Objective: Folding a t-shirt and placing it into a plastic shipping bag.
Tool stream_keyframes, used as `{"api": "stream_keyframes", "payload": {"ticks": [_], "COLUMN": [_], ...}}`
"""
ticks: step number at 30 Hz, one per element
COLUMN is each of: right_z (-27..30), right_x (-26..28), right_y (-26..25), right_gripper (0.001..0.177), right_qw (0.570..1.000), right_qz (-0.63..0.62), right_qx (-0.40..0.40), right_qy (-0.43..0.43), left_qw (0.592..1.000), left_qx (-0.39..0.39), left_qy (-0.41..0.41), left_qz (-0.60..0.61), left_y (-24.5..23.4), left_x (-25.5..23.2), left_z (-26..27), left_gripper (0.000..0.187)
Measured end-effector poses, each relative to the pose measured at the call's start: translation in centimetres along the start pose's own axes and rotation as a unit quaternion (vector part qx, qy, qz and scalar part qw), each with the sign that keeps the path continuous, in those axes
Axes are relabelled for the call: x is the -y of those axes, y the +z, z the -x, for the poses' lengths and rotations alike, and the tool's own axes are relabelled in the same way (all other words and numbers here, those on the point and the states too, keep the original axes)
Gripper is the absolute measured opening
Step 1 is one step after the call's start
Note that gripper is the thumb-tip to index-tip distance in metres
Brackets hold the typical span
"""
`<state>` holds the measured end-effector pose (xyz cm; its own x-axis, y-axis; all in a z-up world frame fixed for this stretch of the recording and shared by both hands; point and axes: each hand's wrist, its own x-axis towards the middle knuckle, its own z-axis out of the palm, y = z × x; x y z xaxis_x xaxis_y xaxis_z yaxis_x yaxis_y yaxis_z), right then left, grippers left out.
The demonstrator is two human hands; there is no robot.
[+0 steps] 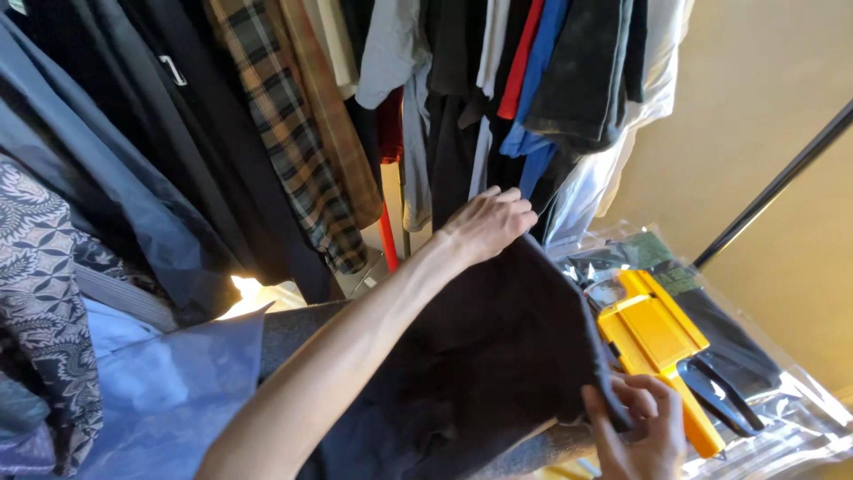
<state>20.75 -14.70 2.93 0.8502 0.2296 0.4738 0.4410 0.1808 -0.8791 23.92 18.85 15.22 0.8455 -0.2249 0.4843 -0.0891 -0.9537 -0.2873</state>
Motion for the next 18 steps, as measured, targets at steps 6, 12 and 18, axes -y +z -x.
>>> {"api": "stream_keyframes", "payload": {"ticks": [6,12,18], "right_z": [1.1,8.0,18.7], "right_x": [0.7,-2.0,-7.8], "right_y": [2.1,7.4,12.1], "right_gripper": [0.03,0.035,0.032], "right_qw": [0.962,0.908,0.914], "right_qz": [0.265,0.16,0.122], "right_qx": [0.054,0.141,0.194], "right_qy": [-0.039,-0.361,-0.336], "left_qw": [1.0,0.994,0.987], "left_qx": [0.014,-0.068,0.054], "left_qy": [0.021,0.061,-0.064], "left_qz": [-0.018,-0.063,-0.136], "left_y": [0.2,-7.1,-13.7], "left_x": [1.1,2.2,-0.8], "left_z": [5.2,16.1,31.6], "left_gripper": [0.006,0.029,0.017]}}
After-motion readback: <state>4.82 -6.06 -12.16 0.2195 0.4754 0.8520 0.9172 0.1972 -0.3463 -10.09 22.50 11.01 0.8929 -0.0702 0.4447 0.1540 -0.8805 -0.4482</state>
